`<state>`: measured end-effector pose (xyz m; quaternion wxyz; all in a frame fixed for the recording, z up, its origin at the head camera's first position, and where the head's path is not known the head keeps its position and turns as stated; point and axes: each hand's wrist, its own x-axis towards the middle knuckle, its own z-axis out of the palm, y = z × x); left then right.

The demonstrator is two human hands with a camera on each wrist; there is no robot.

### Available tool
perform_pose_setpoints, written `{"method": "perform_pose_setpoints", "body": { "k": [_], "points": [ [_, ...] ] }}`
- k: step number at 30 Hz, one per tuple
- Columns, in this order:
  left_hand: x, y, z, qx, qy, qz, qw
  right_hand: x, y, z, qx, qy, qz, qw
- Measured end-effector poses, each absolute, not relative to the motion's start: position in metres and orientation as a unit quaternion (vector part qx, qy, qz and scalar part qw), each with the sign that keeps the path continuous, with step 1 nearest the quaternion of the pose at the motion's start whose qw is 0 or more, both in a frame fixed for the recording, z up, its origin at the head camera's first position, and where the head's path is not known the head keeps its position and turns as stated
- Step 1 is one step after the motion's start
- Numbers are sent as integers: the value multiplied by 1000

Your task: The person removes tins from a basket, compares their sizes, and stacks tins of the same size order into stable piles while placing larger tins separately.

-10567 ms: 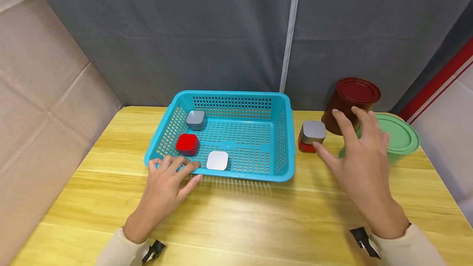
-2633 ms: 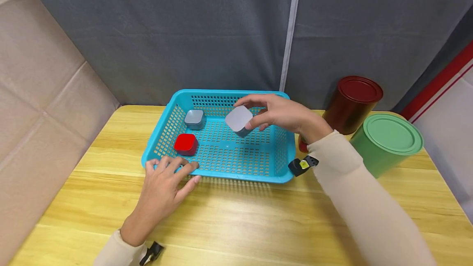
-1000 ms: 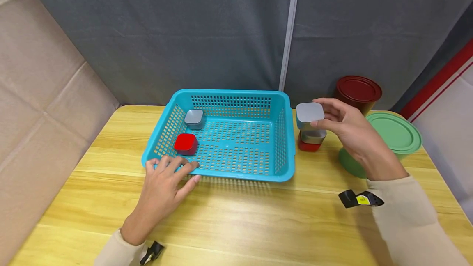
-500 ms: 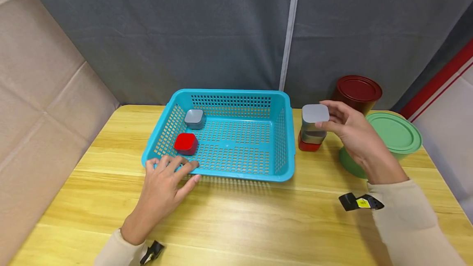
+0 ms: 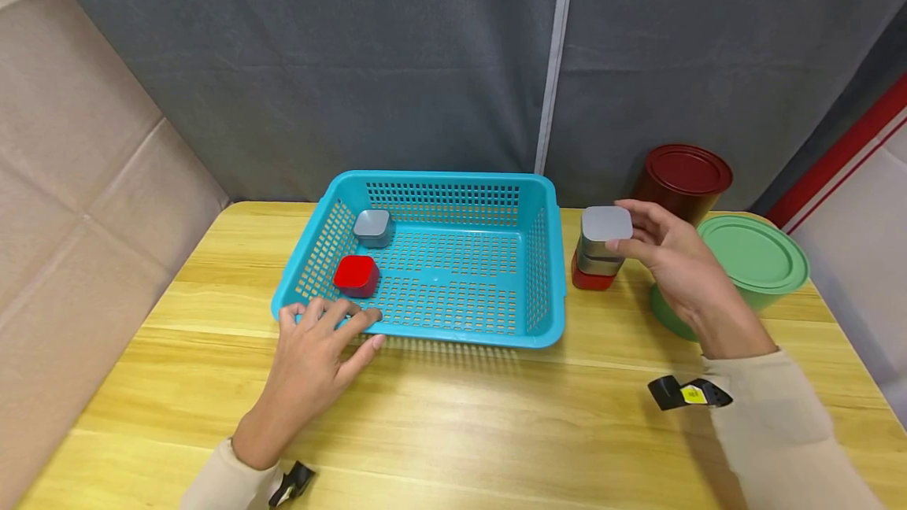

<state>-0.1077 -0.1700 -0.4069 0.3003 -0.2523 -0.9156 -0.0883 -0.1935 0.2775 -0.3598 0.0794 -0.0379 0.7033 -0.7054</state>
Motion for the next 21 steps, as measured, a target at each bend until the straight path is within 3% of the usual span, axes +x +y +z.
{"method": "perform_pose_setpoints", "body": {
  "k": [21],
  "points": [
    [-108, -170, -407, -254, -915, -89, 301, -195, 281, -369, -31, 700, -709, 85]
  ]
}}
